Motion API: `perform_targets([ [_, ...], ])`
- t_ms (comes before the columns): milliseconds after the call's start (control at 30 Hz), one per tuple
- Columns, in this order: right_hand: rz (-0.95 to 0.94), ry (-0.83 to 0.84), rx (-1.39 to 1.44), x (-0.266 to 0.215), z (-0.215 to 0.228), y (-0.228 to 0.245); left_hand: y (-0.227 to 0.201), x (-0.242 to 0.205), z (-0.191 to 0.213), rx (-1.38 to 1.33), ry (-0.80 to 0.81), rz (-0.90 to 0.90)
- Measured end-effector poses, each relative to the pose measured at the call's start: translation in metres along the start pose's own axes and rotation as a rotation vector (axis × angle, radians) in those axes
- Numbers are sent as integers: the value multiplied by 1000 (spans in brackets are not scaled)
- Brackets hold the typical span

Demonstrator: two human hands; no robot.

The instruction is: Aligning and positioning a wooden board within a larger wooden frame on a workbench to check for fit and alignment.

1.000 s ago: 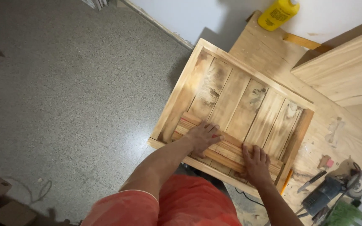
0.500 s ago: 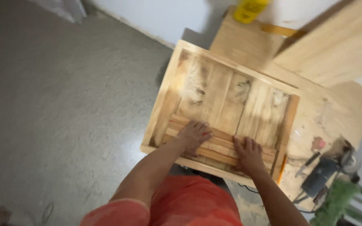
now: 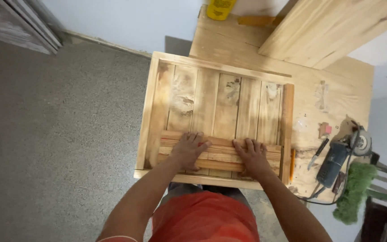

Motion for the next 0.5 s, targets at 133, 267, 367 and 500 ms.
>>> perform_targets([
  [133,10,46,43,-5,8,2,-3,3,-10,-14,-28,12],
  [267,2,93,86,-5,11,0,-6,3,-9,10,-65,23],
  [367,28,126,145,-8,22,1,-9,6,-15,13,-77,59],
  [500,75,92,155,-8,15,-9,-14,9,-1,73,-6,79],
])
Point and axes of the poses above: each hand's wrist, its own x-axis towards the middle knuckle, its own z-axis out of the back of the hand, y = z × x, the point moved 1 cm from there along x, towards the middle knuckle
